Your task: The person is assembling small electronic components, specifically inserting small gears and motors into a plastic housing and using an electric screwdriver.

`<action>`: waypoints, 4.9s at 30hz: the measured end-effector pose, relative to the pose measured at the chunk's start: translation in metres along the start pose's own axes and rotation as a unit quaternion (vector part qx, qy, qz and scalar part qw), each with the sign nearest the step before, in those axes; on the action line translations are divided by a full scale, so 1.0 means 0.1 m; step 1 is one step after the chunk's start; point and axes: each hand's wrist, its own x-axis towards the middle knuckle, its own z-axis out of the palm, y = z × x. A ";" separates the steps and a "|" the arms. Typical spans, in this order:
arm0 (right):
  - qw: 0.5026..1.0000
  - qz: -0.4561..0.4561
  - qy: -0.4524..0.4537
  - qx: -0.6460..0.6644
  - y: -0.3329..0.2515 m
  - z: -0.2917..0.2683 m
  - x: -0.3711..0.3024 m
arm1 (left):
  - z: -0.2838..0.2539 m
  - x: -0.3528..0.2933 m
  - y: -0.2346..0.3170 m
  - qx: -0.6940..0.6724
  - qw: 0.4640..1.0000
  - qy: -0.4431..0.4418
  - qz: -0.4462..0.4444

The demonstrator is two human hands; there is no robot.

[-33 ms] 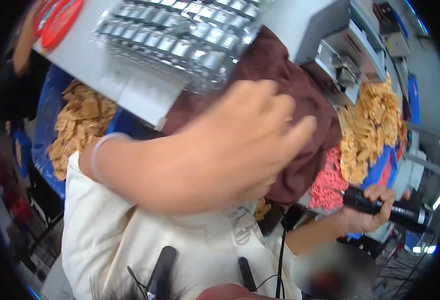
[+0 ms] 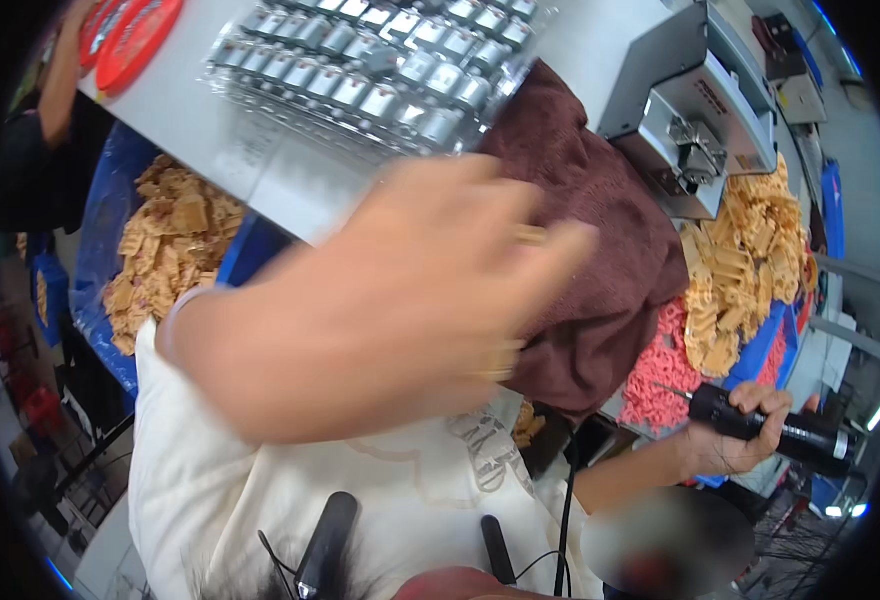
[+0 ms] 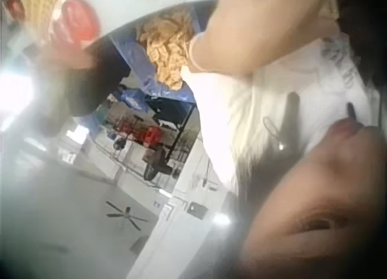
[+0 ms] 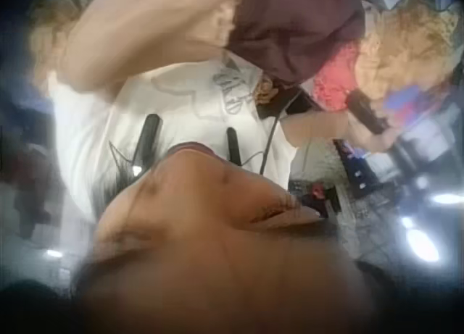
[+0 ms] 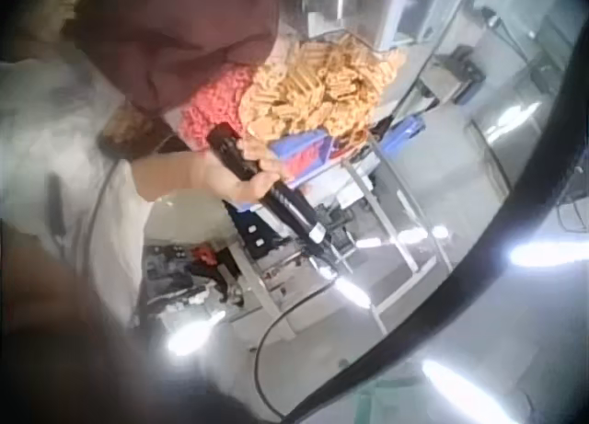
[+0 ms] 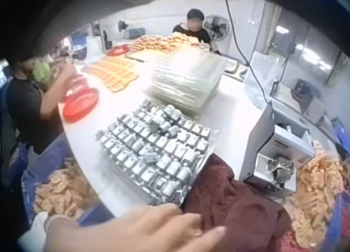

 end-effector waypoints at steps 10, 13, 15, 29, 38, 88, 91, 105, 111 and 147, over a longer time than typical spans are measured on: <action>0.997 0.018 0.080 0.015 0.09 -0.10 0.06 | -0.60 -1.15 -0.64 0.048 0.957 0.102 -0.268; 0.993 0.062 0.091 -0.041 0.17 0.11 0.01 | -0.39 -0.43 -1.21 -0.001 0.981 0.168 -0.099; 0.983 0.143 0.093 -0.074 0.16 0.26 -0.01 | -0.24 -0.04 -1.56 -0.010 0.979 0.198 -0.040; 0.943 0.306 -0.039 -0.126 0.66 0.43 0.20 | 0.03 0.41 -1.77 0.159 0.928 0.311 -0.129; 0.910 0.245 -0.122 -0.312 0.86 0.38 0.09 | -0.02 0.26 -1.95 0.259 0.905 0.320 -0.105; 0.823 0.353 -0.348 -0.276 0.82 1.04 0.61 | 0.43 0.75 -0.16 -0.510 0.836 0.200 -0.030; 0.862 0.292 -0.310 -0.274 0.71 0.91 0.58 | 0.59 0.93 -0.05 -0.403 0.893 0.186 -0.070; 0.919 0.241 -0.156 -0.272 0.21 -0.16 -0.01 | 0.97 1.14 0.23 0.126 0.960 0.245 0.045; 0.909 0.258 -0.114 -0.305 0.26 -0.36 -0.02 | 0.99 1.13 0.29 0.177 0.956 0.228 0.045; 0.945 0.205 -0.181 -0.180 0.68 0.05 0.26 | 1.10 1.11 -0.20 -0.148 0.972 0.107 0.151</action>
